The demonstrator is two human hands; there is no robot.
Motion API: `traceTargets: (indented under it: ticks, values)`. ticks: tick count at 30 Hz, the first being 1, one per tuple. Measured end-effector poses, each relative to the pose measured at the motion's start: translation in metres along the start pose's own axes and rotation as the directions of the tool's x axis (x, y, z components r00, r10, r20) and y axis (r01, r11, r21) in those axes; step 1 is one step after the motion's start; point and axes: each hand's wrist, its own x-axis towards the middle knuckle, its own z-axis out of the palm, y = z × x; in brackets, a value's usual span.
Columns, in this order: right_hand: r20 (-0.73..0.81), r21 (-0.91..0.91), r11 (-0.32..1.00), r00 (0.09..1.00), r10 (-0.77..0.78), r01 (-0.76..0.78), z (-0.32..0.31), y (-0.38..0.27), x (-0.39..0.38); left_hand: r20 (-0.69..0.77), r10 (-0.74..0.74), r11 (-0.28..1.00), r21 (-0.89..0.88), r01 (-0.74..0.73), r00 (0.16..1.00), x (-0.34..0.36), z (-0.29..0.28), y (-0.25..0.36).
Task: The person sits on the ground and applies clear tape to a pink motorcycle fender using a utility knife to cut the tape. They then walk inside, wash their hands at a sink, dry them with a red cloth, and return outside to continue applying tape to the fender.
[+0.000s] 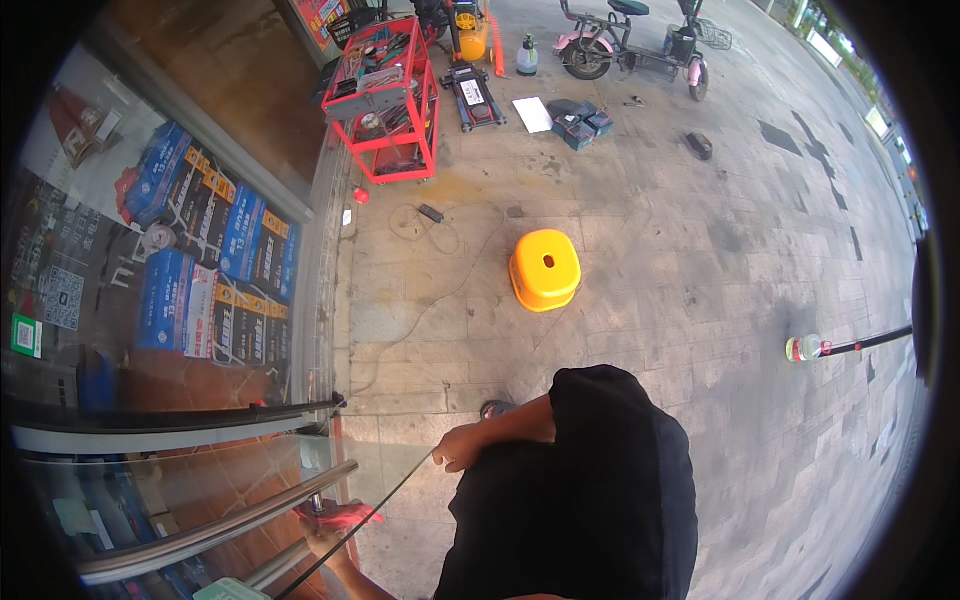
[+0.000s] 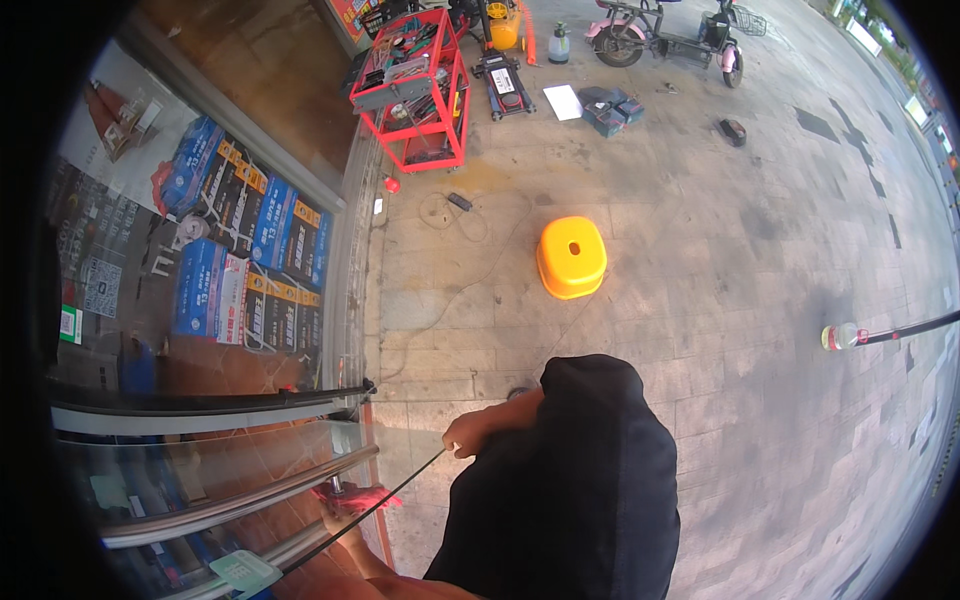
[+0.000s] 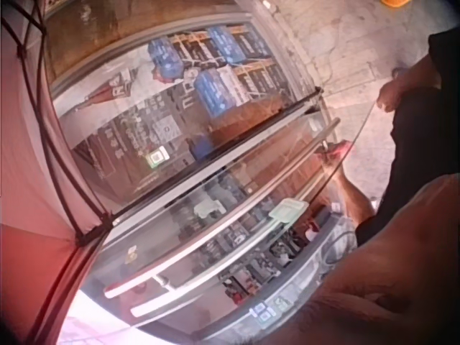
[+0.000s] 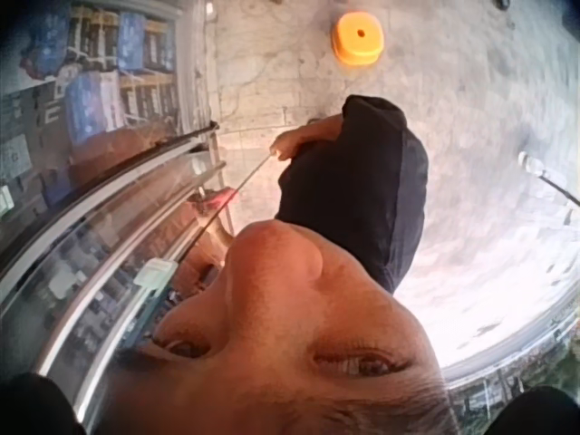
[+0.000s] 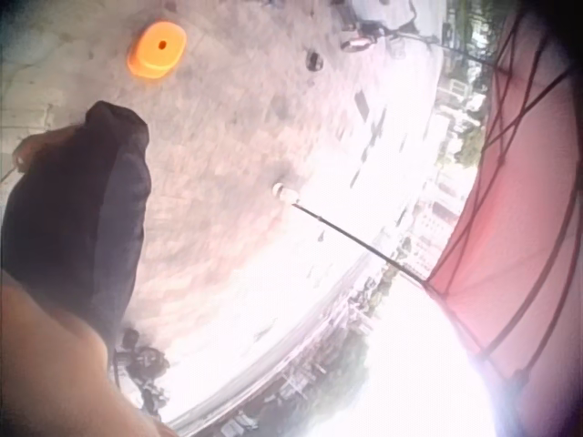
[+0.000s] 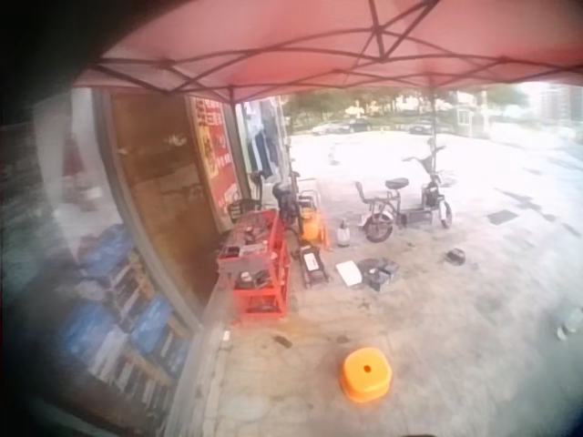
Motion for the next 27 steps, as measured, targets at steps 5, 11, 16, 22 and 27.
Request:
traceTargets:
  ticks: [5, 11, 16, 22, 27]
  values:
    - [-0.122, -0.016, 0.999, 0.992, -0.035, 0.033, -0.021, 0.012, 0.005, -0.114, -0.378, 0.887, -0.327, 0.325, 0.919, -0.079, -0.023, -0.009]
    - [0.224, -0.143, 0.949, 0.924, 0.308, -0.282, -0.053, 0.024, 0.01, 0.265, -0.916, 0.034, -0.695, 0.718, 0.3, -0.287, 0.066, -0.03]
    - [0.213, -0.406, 0.904, 0.947, 0.24, -0.137, -0.038, 0.022, 0.02, 0.438, -0.873, -0.02, -0.475, 0.88, 0.217, -0.411, 0.142, -0.023]
    - [0.473, -0.382, 0.91, 0.88, 0.042, 0.162, 0.08, -0.011, 0.016, 0.328, -0.93, -0.105, -0.673, 0.732, 0.168, -0.547, 0.207, 0.049]
    - [0.666, -0.327, 0.857, 0.74, -0.088, 0.397, 0.199, -0.037, -0.056, 0.362, -0.928, -0.362, -0.817, 0.449, -0.089, -0.699, 0.308, 0.105]
